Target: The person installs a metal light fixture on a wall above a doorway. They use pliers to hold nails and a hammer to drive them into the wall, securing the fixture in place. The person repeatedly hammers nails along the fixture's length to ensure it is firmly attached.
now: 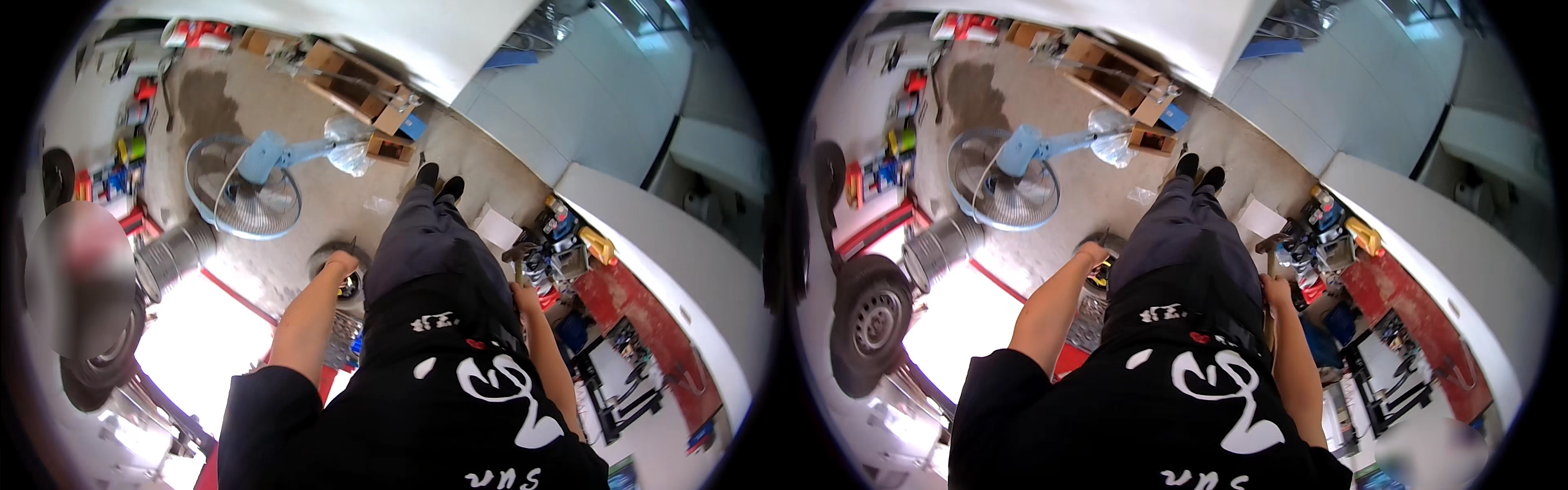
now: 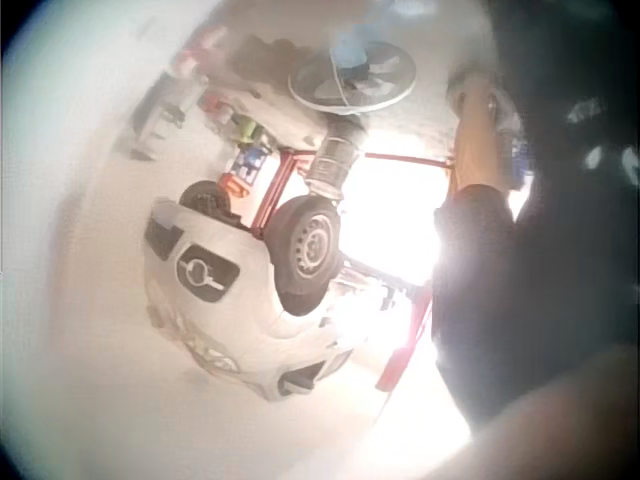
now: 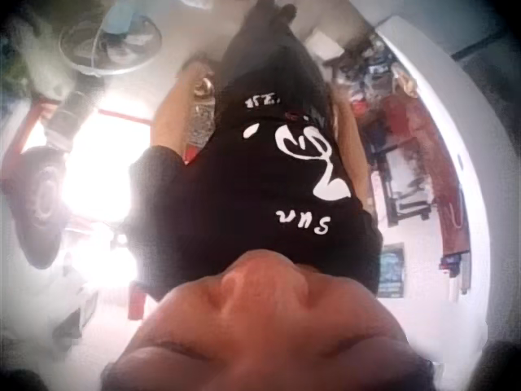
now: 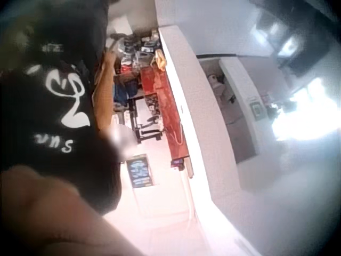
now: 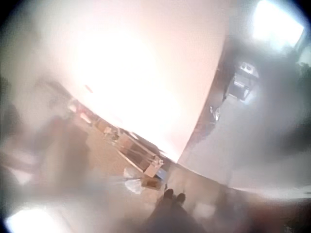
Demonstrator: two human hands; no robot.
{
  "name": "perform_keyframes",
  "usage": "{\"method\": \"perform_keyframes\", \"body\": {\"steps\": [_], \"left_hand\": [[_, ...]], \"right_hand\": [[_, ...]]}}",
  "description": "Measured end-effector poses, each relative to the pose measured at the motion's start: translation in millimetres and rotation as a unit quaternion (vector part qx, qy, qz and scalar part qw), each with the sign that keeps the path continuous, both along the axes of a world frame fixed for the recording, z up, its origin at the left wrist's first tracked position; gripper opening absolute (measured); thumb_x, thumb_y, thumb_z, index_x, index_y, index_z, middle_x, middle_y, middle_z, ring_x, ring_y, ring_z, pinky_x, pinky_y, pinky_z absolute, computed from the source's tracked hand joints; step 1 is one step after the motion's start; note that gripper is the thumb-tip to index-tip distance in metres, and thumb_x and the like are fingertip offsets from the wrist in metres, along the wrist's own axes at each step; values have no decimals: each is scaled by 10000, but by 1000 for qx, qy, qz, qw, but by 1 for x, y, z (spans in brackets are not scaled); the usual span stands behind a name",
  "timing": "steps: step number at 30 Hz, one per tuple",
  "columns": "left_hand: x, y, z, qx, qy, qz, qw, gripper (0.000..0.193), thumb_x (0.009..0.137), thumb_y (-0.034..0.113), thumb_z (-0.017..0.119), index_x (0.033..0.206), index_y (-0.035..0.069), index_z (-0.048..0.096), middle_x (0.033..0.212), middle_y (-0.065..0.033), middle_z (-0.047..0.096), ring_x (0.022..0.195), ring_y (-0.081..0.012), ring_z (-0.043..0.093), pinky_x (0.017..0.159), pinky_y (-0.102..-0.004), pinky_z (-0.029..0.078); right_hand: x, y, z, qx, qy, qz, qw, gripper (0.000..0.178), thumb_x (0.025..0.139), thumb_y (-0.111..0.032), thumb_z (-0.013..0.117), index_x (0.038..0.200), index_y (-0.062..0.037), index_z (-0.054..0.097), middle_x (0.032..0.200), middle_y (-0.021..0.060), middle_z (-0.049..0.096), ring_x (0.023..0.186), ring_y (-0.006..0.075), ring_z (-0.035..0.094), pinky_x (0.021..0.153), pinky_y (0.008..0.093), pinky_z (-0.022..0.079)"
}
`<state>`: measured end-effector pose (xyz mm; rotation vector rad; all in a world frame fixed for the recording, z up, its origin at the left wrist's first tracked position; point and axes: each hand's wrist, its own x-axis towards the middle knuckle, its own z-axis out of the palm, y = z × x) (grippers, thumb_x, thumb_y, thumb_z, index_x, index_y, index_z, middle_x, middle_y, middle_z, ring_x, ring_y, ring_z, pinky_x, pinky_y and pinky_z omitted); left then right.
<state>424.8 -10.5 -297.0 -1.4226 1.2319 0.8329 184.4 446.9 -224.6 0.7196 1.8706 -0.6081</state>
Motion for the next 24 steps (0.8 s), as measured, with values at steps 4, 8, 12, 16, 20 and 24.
{"method": "perform_keyframes", "body": {"steps": [4,8,12,16,20,24], "left_hand": [[1,26,-42,99,-109,-173,974,364,885,184,606,1192,84,775,1302,-101,721,1249,-299,670,954,-438,552],[-8,44,-21,21,-29,-4,999,402,876,170,621,1248,93,751,1309,-114,715,1223,-284,685,954,-426,563],[22,78,-25,-5,0,137,991,425,868,201,635,1266,94,737,1324,-114,708,1242,-291,674,971,-405,555],[45,144,-47,32,-25,240,970,403,877,237,645,1247,119,748,1317,-103,713,1239,-291,674,993,-410,545],[40,167,-3,37,-12,277,960,378,873,238,670,1225,136,759,1279,-96,730,1199,-292,696,976,-410,555],[35,178,10,-32,9,351,936,433,863,299,677,1243,105,747,1303,-160,707,1230,-322,673,998,-427,548]], "right_hand": [[-24,6,17,7,20,98,995,312,898,-323,664,898,-13,703,677,99,625,553,246,595,531,402,457],[-69,18,37,42,43,180,982,298,902,-318,664,880,-22,687,668,95,611,544,242,583,523,405,449],[-109,-10,50,50,34,251,966,287,907,-314,664,862,-31,670,659,91,596,534,238,570,515,408,442],[-150,-64,51,33,42,329,943,278,911,-309,663,844,-39,654,651,87,582,525,234,557,507,410,434],[-170,-111,45,8,52,374,926,273,916,-305,663,826,-48,637,642,82,568,515,230,545,498,413,426],[-178,-144,35,-25,61,402,913,271,920,-300,663,808,-57,621,633,78,553,506,225,532,490,415,418]]}}
